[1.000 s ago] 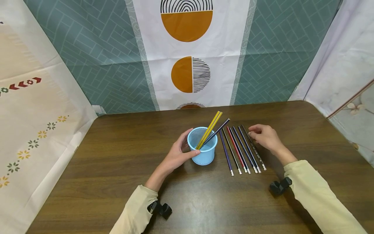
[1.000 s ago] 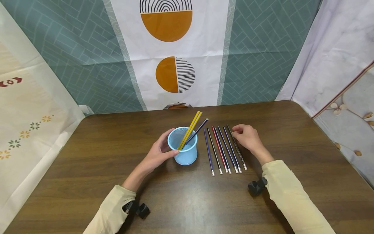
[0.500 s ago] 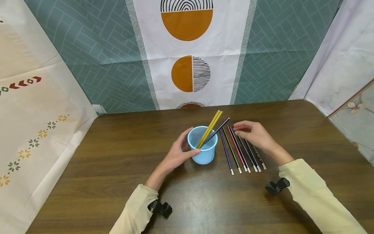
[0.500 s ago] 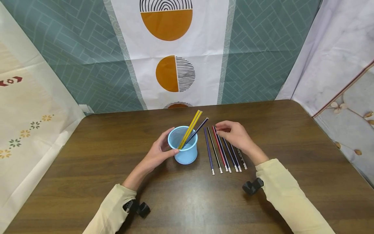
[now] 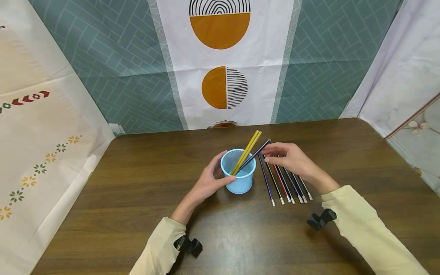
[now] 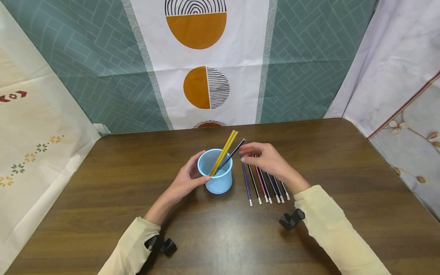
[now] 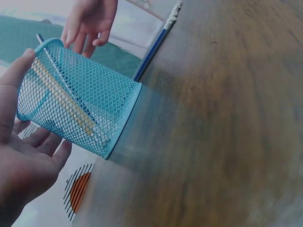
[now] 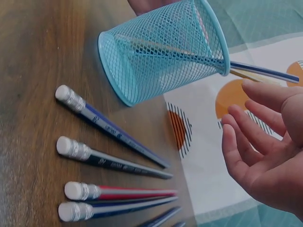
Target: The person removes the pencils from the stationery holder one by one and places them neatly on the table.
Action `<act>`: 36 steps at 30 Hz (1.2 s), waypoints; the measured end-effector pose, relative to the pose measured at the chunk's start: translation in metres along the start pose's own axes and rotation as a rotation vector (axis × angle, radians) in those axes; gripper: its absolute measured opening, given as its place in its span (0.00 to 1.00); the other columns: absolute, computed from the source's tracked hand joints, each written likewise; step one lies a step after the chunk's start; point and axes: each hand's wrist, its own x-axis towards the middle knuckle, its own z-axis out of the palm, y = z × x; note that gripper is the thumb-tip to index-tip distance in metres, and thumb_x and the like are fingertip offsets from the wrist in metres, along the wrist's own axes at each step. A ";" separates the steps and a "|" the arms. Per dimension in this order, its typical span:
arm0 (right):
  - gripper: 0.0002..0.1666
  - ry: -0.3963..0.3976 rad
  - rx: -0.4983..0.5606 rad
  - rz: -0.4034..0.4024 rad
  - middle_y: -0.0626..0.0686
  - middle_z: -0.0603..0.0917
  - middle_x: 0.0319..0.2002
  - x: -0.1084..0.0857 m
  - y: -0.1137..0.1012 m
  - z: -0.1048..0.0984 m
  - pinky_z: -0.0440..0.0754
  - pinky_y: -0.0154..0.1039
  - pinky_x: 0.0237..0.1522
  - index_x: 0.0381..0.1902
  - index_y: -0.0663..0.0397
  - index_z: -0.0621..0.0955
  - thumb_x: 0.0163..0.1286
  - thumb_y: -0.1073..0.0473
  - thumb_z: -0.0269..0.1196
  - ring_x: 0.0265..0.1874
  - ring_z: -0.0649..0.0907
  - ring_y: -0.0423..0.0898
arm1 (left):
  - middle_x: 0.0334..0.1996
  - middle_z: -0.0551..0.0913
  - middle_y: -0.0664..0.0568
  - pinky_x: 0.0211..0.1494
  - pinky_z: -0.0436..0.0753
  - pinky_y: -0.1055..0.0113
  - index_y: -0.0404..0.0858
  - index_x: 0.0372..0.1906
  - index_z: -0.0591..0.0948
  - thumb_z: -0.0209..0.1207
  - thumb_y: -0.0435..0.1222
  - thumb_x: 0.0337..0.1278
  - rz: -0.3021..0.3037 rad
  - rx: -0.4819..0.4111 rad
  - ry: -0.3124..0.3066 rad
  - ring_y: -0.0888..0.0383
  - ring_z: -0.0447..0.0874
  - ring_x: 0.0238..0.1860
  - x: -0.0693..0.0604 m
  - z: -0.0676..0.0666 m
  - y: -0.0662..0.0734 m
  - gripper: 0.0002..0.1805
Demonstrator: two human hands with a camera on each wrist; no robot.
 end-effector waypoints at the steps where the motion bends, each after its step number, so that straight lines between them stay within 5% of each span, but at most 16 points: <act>1: 0.20 -0.004 0.006 -0.009 0.62 0.82 0.49 0.000 -0.001 0.001 0.79 0.35 0.44 0.54 0.64 0.80 0.66 0.63 0.66 0.46 0.81 0.50 | 0.66 0.68 0.43 0.67 0.65 0.52 0.38 0.73 0.59 0.66 0.28 0.55 0.000 0.001 0.000 0.50 0.65 0.67 0.000 0.000 0.000 0.42; 22: 0.20 0.010 0.058 -0.001 0.56 0.84 0.40 0.008 -0.010 0.017 0.79 0.49 0.41 0.52 0.61 0.81 0.64 0.60 0.68 0.41 0.79 0.52 | 0.66 0.68 0.44 0.67 0.64 0.51 0.38 0.73 0.58 0.67 0.30 0.54 0.005 0.007 -0.003 0.51 0.64 0.67 0.000 0.001 -0.001 0.43; 29: 0.18 0.027 0.097 -0.005 0.58 0.85 0.41 0.012 -0.012 0.021 0.79 0.37 0.39 0.49 0.66 0.82 0.63 0.63 0.68 0.40 0.81 0.50 | 0.66 0.68 0.45 0.68 0.64 0.51 0.38 0.73 0.58 0.67 0.29 0.54 0.004 0.008 -0.006 0.52 0.65 0.67 0.001 0.000 -0.001 0.43; 36: 0.17 0.029 0.109 0.001 0.58 0.85 0.42 0.014 -0.013 0.022 0.79 0.36 0.40 0.48 0.66 0.82 0.62 0.64 0.68 0.40 0.81 0.50 | 0.67 0.67 0.44 0.67 0.64 0.50 0.37 0.74 0.57 0.66 0.29 0.54 0.006 0.008 -0.009 0.51 0.64 0.67 0.001 0.000 0.000 0.44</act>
